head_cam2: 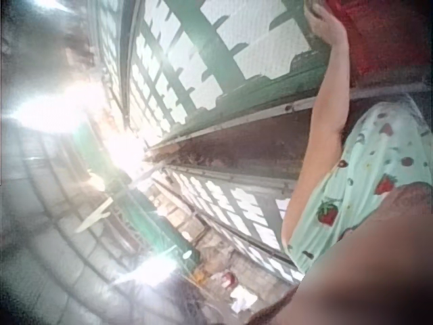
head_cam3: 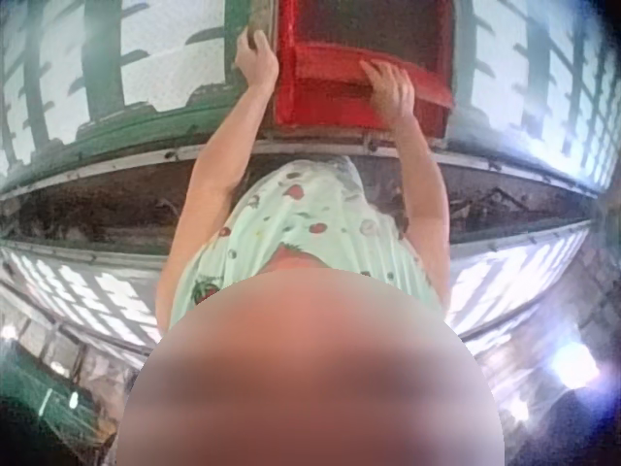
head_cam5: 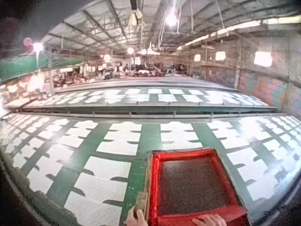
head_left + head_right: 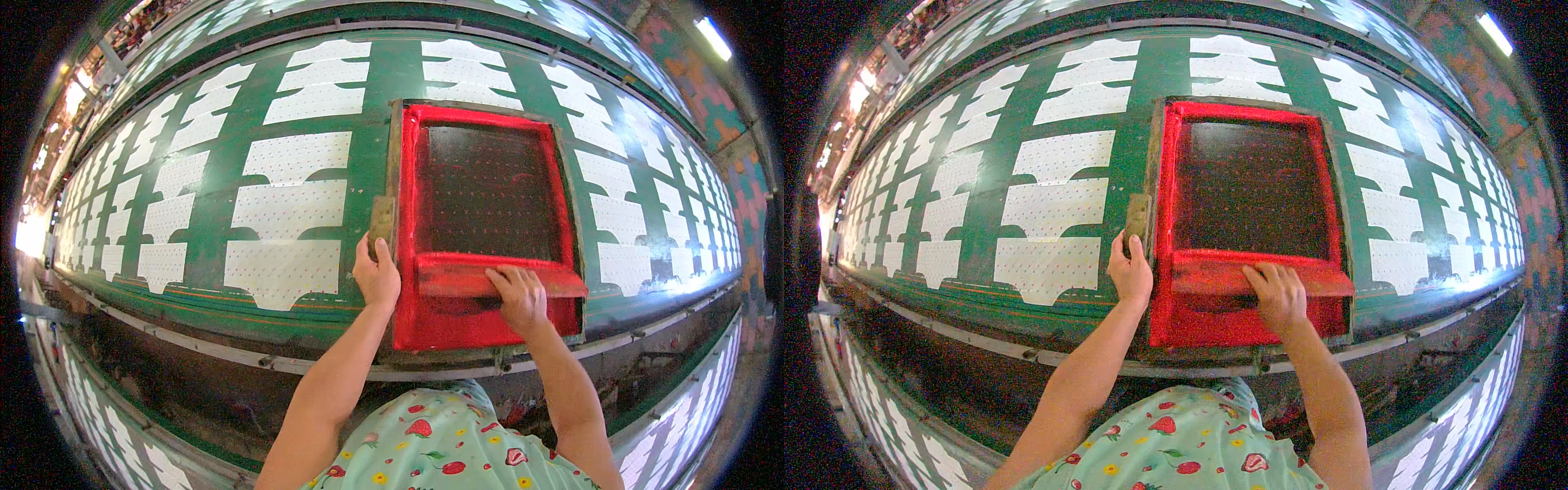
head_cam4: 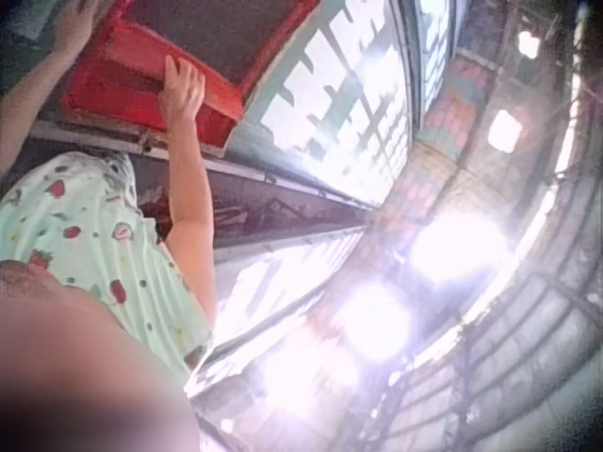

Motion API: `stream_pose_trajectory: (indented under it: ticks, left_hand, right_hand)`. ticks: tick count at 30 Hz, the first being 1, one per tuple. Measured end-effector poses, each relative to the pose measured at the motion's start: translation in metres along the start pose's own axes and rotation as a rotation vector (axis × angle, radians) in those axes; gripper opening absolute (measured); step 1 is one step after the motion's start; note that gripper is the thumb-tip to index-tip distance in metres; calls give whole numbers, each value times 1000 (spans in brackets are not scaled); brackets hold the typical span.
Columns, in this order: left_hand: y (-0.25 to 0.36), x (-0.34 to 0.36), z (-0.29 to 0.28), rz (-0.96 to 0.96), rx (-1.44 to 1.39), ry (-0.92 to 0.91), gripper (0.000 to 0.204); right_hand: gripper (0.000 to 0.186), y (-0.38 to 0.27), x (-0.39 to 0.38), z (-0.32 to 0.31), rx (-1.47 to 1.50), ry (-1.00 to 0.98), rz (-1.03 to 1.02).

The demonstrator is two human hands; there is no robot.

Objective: The person holds a red-framed screen and repeatedly uses a squeegee to pull dark ink across the mesh onto white paper sheets arranged on a green conveyor. The person repositions the screen and repeats the squeegee stroke across multiple sheets in sequence.

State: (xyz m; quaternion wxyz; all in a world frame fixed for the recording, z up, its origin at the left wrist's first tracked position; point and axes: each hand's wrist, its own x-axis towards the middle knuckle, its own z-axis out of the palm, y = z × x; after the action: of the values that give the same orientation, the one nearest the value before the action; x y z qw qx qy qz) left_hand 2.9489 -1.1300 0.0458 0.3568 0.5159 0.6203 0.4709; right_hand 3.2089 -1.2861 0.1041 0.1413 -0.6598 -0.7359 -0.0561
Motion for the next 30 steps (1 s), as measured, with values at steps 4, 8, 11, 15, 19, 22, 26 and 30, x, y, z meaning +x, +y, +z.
stream_pose_trajectory:
  ticks: [4, 8, 11, 15, 19, 22, 26, 30]
  left_hand:
    - [5, -1, 0, -20, 74, 4, 46]
    - [5, 1, 2, -45, 67, -10, 43]
    - [2, 1, 4, -25, 74, 15, 41]
    - [3, 0, 8, -43, 95, 54, 38]
    - [10, -1, 8, -78, 90, 29, 39]
    - [11, -2, 9, -109, 112, 45, 40]
    - [9, -1, 10, -62, 168, 57, 38]
    - [5, -1, 9, -30, 164, 44, 39]
  right_hand:
    - [50, 56, 77, 24, -28, -6, -8]
    - [47, 114, 155, 52, -14, 44, -18]
    - [45, 155, 210, 70, -44, 17, -19]
    - [40, 195, 279, 93, -98, 39, -16]
    - [41, 217, 331, 89, -51, -36, -7]
    - [46, 224, 353, 84, -32, -93, 43]
    - [45, 228, 363, 90, 10, -56, -3]
    - [44, 227, 362, 95, -60, -123, -24]
